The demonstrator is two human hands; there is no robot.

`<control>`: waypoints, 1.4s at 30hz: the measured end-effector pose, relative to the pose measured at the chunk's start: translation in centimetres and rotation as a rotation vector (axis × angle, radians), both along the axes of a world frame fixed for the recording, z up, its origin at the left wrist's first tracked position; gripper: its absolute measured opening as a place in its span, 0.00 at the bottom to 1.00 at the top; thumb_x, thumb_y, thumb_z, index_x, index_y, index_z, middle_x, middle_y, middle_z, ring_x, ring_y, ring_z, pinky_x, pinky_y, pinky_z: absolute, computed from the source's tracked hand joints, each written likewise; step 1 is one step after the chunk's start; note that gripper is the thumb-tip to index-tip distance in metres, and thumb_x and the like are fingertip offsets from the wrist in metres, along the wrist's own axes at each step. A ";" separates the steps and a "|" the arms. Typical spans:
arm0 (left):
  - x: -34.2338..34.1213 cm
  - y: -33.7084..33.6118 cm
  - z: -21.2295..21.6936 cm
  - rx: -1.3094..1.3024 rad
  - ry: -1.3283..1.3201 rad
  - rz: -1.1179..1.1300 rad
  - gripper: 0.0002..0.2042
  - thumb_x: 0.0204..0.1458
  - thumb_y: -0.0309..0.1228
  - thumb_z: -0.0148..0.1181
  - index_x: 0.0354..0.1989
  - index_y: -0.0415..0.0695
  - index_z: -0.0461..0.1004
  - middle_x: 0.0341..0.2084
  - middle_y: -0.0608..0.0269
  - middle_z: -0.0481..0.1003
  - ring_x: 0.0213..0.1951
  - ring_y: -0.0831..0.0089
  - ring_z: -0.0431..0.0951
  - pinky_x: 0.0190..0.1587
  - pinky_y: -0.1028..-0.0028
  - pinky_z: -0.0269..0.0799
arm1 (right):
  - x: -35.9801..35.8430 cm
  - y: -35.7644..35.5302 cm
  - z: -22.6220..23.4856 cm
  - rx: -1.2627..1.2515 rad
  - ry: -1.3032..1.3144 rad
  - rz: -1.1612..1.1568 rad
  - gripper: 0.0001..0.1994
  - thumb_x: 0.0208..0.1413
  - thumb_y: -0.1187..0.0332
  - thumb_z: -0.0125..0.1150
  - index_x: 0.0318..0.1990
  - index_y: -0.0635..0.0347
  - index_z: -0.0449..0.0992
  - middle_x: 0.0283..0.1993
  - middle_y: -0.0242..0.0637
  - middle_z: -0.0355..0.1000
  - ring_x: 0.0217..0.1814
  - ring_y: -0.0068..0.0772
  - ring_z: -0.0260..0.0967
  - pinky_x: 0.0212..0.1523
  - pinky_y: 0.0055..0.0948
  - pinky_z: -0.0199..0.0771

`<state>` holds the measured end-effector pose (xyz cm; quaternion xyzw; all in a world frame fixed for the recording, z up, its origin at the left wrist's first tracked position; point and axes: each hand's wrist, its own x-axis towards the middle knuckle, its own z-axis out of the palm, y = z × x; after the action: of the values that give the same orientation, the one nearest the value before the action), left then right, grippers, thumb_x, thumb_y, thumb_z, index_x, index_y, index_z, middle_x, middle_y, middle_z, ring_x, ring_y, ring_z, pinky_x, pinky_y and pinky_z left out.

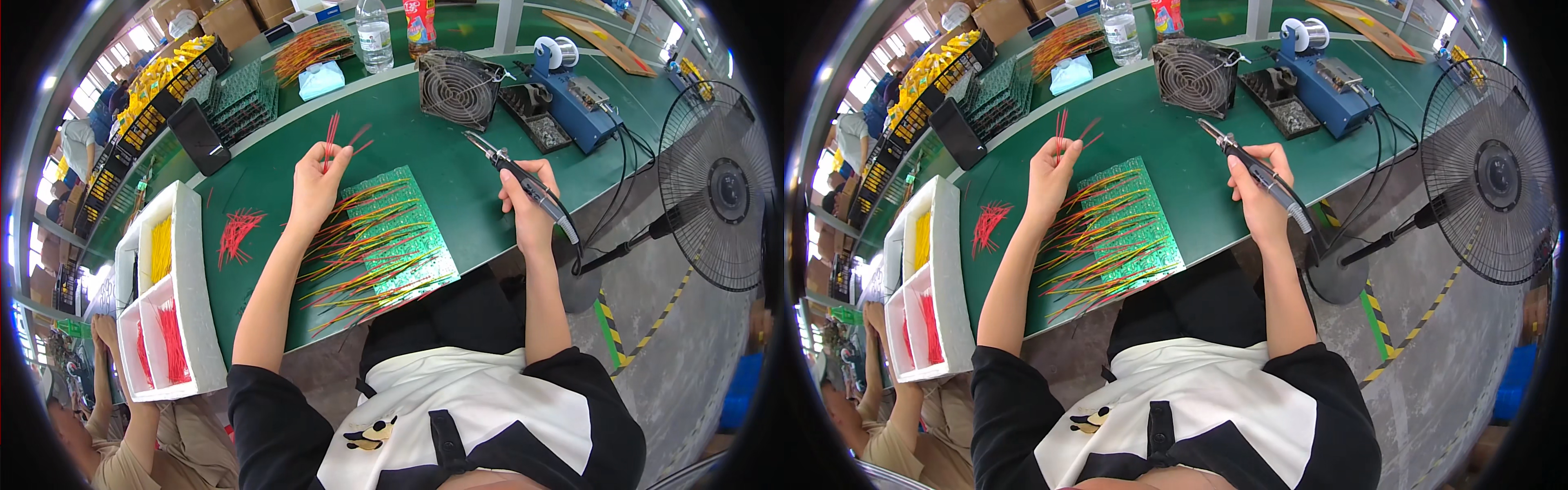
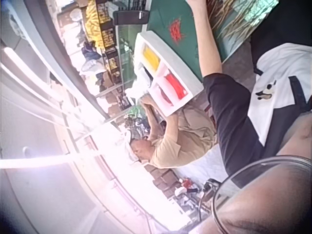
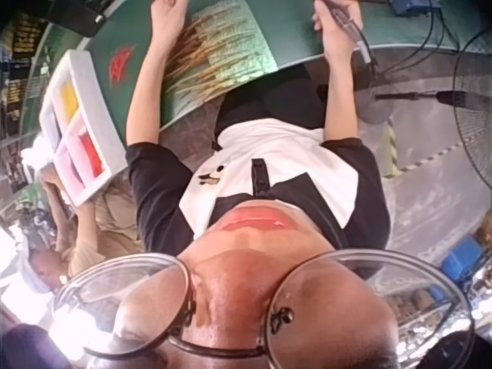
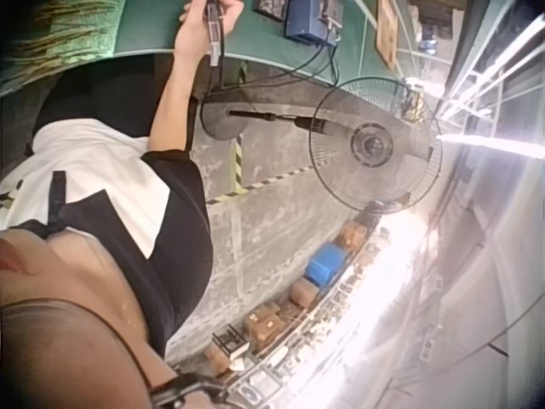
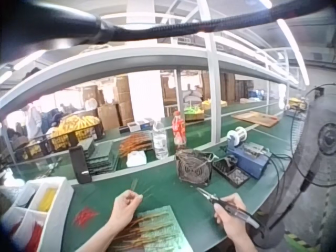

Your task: The person solders wires onto a circuit board using a soldering iron, picks up additional wires from a divided tray, and places them onto the circuit board.

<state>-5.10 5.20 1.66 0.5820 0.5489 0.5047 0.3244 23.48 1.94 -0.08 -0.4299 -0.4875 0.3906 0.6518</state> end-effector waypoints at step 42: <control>1.8 -1.1 -1.0 0.245 0.447 -0.113 0.04 0.42 0.24 0.61 0.28 0.40 0.79 0.22 0.61 0.73 0.19 0.75 0.69 0.23 0.77 0.65 | -2.8 -1.3 0.2 -0.051 0.133 0.062 0.09 0.53 0.72 0.61 0.35 0.62 0.66 0.20 0.33 0.68 0.16 0.16 0.60 0.18 0.16 0.59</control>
<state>-3.33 4.09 0.68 0.7437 0.5084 0.4074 0.1499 20.72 0.64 0.16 -0.4044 -0.4461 0.4506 0.6591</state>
